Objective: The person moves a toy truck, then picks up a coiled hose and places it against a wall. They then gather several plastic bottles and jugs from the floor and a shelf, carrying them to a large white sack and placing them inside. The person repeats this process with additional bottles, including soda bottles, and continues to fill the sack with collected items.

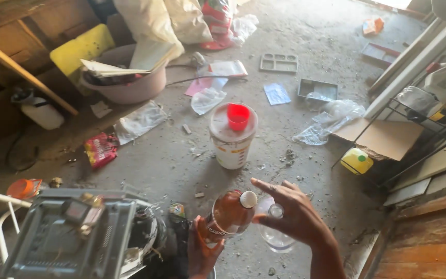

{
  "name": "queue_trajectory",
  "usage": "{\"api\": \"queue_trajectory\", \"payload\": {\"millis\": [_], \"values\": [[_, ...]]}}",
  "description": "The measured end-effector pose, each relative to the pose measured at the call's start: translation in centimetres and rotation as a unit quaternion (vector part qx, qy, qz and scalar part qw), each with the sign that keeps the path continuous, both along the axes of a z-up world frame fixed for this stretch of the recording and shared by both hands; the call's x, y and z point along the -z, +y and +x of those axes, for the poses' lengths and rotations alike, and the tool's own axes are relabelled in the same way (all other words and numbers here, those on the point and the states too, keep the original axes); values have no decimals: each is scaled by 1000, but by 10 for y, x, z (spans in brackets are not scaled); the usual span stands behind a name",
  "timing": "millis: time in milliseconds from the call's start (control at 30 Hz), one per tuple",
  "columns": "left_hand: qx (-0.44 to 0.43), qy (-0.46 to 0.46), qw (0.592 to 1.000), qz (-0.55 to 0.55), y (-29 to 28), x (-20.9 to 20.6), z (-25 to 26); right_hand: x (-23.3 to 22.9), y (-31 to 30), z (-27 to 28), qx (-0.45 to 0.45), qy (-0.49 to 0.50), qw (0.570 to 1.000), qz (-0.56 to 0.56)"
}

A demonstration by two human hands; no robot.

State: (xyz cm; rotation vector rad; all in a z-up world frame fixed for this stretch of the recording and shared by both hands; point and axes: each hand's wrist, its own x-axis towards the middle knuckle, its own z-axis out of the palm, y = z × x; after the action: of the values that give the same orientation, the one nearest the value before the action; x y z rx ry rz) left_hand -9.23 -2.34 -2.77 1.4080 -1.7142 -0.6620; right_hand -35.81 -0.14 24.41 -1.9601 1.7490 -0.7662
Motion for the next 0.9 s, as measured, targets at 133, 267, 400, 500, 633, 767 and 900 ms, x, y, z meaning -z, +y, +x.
{"api": "queue_trajectory", "payload": {"millis": [133,267,400,500,633,767,900], "values": [[31,-71,995,-55,-13,5,-26,8,-5,-40,-17,-8,999,-26],[13,-78,997,-10,-39,5,-71,13,-9,-76,-17,-14,999,-42],[40,-34,999,-8,-68,-8,-131,5,-18,-93,67,24,990,-118],[53,8,996,-75,-95,-29,-173,-15,-24,-115,110,93,970,-197],[121,-24,980,-156,-133,-68,-206,-41,-43,-146,90,123,960,-234],[185,-42,968,-164,-175,-105,-240,-65,-79,-172,93,119,970,-189],[145,12,970,-194,-243,-97,-296,-67,-150,-208,57,125,967,-216]]}}
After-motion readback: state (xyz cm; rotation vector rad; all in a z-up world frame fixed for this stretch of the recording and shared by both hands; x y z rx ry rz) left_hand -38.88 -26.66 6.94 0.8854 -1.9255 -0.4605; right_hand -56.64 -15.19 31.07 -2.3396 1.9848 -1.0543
